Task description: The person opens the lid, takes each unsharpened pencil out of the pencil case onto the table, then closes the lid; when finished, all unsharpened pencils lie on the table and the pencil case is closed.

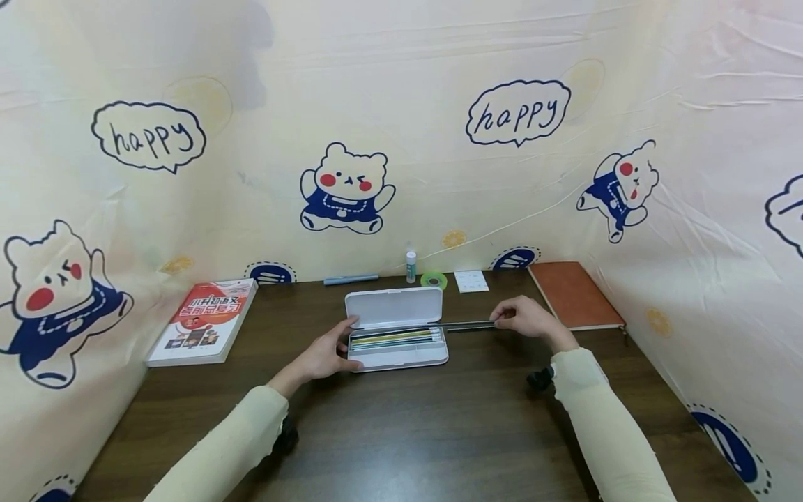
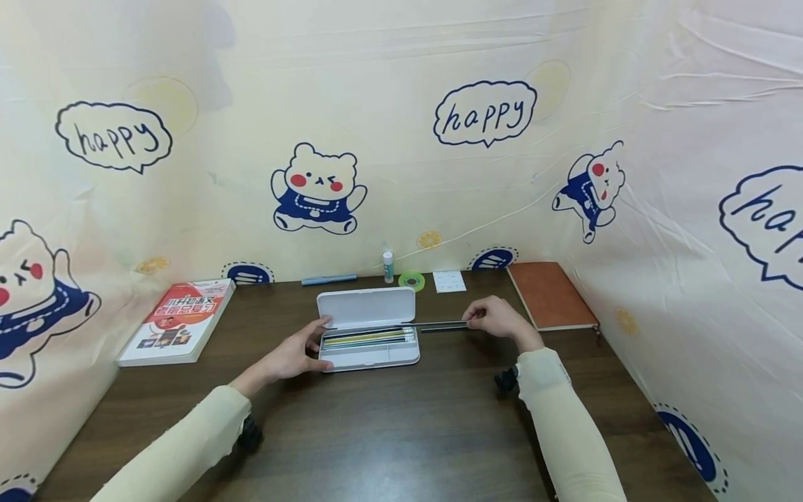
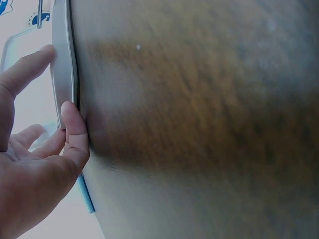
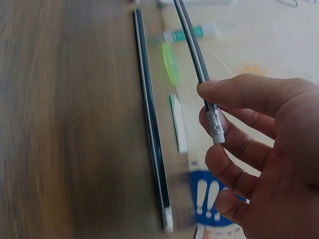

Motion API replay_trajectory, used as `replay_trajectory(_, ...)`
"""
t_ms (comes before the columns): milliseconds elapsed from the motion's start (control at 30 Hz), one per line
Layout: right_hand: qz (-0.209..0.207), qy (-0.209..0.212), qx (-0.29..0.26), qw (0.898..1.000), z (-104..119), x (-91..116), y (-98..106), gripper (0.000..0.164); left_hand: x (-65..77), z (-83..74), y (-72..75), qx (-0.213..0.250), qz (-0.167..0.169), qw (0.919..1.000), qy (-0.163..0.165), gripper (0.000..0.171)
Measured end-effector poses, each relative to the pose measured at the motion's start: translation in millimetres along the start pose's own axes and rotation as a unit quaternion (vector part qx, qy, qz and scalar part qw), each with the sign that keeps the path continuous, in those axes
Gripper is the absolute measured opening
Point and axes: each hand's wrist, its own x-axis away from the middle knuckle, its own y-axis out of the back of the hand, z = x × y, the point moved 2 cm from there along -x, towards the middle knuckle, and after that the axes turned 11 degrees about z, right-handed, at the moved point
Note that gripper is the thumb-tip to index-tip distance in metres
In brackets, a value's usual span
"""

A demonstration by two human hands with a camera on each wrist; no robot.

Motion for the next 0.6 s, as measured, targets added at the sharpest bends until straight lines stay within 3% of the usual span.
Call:
replay_trajectory(267, 0.004, -0.030, -0.008, 1.000, -24.5, 14.2, 8.4, 0.010, -1.1, 0.0, 0.2, -0.006, -0.001, 1.0000, 0.001, 0.099)
replay_trajectory(600, 0.001, -0.038, 0.010, 0.999, -41.7, 25.6, 6.3, 0.008, -0.8, -0.6, 0.4, -0.007, 0.000, 1.0000, 0.001, 0.100)
